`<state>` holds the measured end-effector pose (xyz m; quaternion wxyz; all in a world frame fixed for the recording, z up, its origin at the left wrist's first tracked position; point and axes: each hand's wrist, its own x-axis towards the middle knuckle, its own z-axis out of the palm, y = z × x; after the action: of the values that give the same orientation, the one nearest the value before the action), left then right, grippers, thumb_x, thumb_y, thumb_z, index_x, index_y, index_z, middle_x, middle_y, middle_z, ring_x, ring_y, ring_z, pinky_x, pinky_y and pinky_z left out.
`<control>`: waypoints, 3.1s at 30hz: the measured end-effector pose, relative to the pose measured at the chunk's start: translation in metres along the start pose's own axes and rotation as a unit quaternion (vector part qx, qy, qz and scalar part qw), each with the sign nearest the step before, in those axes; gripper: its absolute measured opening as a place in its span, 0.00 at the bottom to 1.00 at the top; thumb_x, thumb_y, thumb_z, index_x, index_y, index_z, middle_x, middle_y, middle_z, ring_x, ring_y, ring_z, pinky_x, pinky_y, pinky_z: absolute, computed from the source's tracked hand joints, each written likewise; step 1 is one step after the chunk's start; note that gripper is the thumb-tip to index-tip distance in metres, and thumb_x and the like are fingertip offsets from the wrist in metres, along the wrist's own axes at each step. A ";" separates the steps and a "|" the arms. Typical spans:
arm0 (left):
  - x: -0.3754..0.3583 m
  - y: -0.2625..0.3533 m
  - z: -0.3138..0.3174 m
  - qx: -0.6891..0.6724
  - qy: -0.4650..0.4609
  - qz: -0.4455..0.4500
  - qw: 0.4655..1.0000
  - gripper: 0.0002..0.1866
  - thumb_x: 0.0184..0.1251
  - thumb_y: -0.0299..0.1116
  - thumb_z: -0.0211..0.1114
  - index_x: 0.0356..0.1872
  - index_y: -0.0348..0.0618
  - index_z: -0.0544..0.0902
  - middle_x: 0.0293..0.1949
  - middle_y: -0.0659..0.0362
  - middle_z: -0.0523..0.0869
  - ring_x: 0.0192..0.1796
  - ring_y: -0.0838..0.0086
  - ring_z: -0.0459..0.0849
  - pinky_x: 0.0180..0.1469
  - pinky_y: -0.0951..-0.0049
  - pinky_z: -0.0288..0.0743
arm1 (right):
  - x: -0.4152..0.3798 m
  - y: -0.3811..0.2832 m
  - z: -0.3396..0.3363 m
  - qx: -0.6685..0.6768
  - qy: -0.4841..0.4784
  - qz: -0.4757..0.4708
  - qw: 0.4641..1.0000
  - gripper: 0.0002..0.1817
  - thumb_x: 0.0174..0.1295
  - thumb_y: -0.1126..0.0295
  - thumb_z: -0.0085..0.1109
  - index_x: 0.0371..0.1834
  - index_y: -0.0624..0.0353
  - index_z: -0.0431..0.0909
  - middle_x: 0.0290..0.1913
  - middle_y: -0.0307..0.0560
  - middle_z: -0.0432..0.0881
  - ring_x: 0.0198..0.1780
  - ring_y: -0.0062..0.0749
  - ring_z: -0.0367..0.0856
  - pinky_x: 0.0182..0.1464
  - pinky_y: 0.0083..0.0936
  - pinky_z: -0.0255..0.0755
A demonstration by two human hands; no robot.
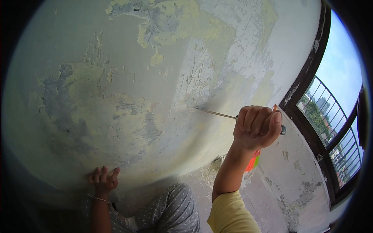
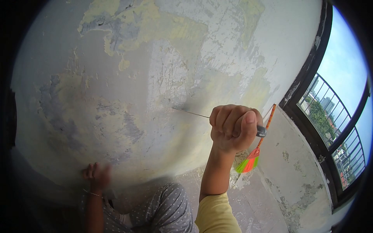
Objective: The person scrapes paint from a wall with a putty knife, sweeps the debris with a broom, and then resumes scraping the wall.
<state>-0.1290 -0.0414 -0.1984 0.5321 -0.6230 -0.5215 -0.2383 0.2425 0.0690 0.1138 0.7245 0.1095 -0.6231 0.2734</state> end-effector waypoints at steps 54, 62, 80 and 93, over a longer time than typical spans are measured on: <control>-0.002 0.001 0.002 -0.008 0.015 -0.002 1.000 0.20 0.69 0.48 0.44 0.59 0.74 0.76 0.70 0.59 0.63 0.73 0.60 0.58 0.68 0.50 0.48 | 0.002 0.004 0.020 0.130 0.013 -0.049 0.990 0.20 0.73 0.66 0.39 0.18 0.50 0.56 0.10 0.32 0.55 0.10 0.18 0.51 0.10 0.17 0.51; -0.005 0.003 0.003 -0.008 0.010 -0.009 1.000 0.20 0.71 0.50 0.42 0.58 0.75 0.76 0.70 0.59 0.63 0.72 0.60 0.58 0.67 0.50 0.50 | -0.008 -0.019 0.034 0.151 -0.016 -0.060 0.987 0.21 0.72 0.68 0.38 0.16 0.51 0.55 0.09 0.34 0.56 0.09 0.19 0.52 0.10 0.19 0.50; -0.001 0.004 0.003 -0.017 0.023 -0.027 0.999 0.20 0.74 0.52 0.40 0.59 0.79 0.75 0.68 0.65 0.65 0.72 0.68 0.57 0.67 0.57 0.50 | -0.035 0.031 0.048 0.079 0.027 0.068 0.994 0.20 0.70 0.69 0.41 0.17 0.51 0.55 0.09 0.36 0.55 0.08 0.21 0.50 0.09 0.21 0.49; 0.001 0.003 0.002 -0.023 0.025 -0.040 0.999 0.19 0.73 0.49 0.40 0.56 0.80 0.78 0.68 0.67 0.65 0.71 0.70 0.58 0.66 0.58 0.52 | -0.031 0.023 0.051 0.071 0.012 0.092 0.993 0.21 0.69 0.71 0.43 0.15 0.52 0.54 0.08 0.37 0.54 0.08 0.21 0.49 0.10 0.24 0.49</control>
<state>-0.1261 -0.0386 -0.1995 0.5205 -0.6076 -0.5269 -0.2868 0.1847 0.0543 0.0897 0.6938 0.0995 -0.6009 0.3842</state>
